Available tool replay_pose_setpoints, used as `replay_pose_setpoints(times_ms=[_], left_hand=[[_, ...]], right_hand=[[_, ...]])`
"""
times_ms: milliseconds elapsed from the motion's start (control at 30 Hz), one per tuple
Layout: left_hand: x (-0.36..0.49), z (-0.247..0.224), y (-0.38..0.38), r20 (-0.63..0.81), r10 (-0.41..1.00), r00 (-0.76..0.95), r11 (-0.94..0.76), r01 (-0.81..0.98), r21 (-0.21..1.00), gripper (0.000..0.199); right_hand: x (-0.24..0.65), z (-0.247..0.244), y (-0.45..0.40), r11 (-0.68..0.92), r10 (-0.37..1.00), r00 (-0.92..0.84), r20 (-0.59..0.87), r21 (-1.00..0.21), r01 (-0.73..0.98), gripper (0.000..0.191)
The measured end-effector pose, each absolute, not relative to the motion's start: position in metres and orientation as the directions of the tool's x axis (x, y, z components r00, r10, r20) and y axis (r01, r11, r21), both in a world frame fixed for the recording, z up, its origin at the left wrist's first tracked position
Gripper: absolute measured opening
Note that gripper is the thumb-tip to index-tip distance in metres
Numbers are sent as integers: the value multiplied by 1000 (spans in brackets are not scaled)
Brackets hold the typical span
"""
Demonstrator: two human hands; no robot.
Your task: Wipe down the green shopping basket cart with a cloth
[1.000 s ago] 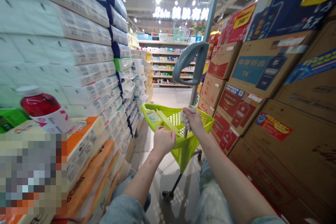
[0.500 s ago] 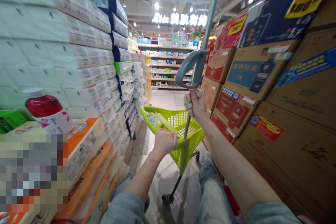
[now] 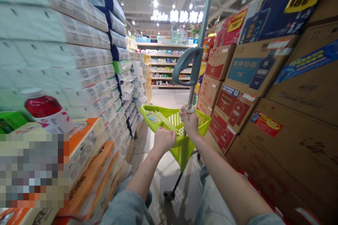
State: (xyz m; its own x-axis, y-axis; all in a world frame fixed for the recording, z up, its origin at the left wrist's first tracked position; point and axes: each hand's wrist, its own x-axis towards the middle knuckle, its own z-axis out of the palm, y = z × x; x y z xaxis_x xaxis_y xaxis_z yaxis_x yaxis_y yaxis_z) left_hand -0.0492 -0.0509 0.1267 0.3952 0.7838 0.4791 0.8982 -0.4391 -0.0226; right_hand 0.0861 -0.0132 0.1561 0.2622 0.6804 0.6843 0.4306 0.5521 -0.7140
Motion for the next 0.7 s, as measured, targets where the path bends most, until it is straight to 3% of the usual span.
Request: replay_pose_setpoints(times_ms=[167, 400, 533, 700], left_hand=[[-49, 127, -51, 477, 787, 391, -433, 901, -25, 43], [-47, 130, -52, 460, 797, 392, -429, 903, -25, 44], [-43, 129, -52, 463, 796, 390, -422, 906, -38, 45], [-35, 130, -58, 479, 802, 357, -393, 919, -27, 48]], right_hand=[[96, 99, -23, 576, 797, 8, 603, -765, 289, 34], [113, 98, -12, 611, 791, -201, 577, -762, 217, 39], [115, 89, -7, 557, 830, -149, 537, -811, 180, 50], [119, 67, -10, 503, 845, 51, 532, -825, 257, 62]])
